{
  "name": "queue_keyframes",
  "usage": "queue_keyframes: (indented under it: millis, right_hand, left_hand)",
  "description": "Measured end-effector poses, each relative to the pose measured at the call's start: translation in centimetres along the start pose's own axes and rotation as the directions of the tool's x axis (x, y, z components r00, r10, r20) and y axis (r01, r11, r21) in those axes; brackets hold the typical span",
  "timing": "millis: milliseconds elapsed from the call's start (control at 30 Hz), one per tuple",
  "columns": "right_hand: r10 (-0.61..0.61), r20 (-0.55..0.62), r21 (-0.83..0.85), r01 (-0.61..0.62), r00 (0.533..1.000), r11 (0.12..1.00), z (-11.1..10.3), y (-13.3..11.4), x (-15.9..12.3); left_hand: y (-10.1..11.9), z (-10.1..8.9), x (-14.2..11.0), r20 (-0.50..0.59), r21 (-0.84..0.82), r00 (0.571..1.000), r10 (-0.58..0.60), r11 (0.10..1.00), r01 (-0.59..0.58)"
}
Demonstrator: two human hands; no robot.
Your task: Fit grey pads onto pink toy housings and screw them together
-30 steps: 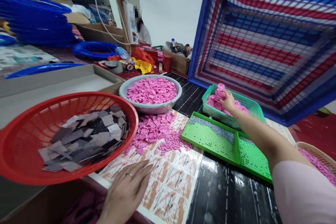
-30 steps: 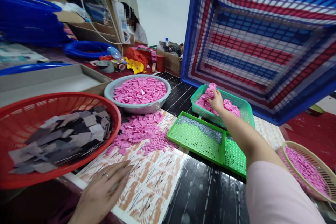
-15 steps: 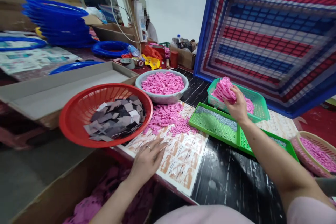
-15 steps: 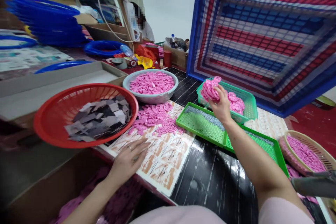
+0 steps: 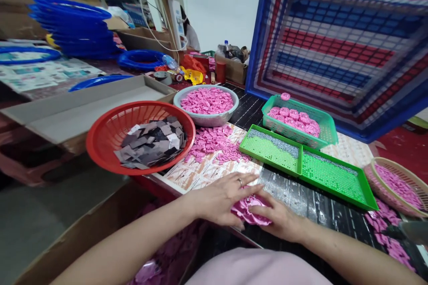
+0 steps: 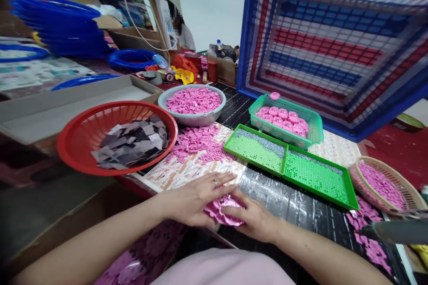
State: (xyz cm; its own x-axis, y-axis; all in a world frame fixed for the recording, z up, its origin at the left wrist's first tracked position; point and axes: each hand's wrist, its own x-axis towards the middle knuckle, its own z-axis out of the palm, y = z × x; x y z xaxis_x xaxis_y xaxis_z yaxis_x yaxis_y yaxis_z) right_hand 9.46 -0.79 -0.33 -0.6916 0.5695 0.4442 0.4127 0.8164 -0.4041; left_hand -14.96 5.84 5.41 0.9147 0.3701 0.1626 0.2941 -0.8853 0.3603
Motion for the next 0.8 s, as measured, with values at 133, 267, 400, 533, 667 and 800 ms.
queue_keyframes:
  millis: [133, 267, 400, 533, 667, 800]
  right_hand:
    - [-0.041, 0.027, -0.007, 0.041, 0.999, 0.999, -0.4, 0.5, 0.1]
    - [-0.076, 0.122, -0.082, 0.086, 0.99, 0.993, -1.7, 0.0, 0.8]
    - [-0.089, 0.165, -0.068, 0.101, 0.982, 0.993, -2.4, -0.1, 0.7]
    - [-0.178, 0.03, -0.062, 0.18, 0.983, 0.982, -3.3, 0.3, 0.4]
    - [-0.198, -0.197, -0.234, 0.151, 0.96, 0.96, -7.5, 1.7, 2.0]
    - [0.079, -0.466, -0.38, -0.279, 0.881, 0.882, -14.0, 7.0, 7.1]
  left_hand:
    - [0.5, 1.0, 0.4, 0.048, -0.039, 0.999, -0.007, 0.999, 0.009]
    - [0.6, 1.7, -0.2, 0.068, -0.039, 0.998, -0.019, 0.999, 0.022]
    - [0.8, 2.1, -0.7, 0.109, -0.016, 0.994, -0.028, 0.999, 0.03]
    - [1.2, 2.3, -0.9, 0.102, -0.022, 0.993, -0.063, 0.998, 0.065]
    - [1.5, 2.3, -1.0, 0.112, -0.029, 0.992, -0.055, 0.998, 0.059]
    - [1.5, 2.4, -0.9, 0.096, -0.049, 0.993, -0.067, 0.996, 0.072]
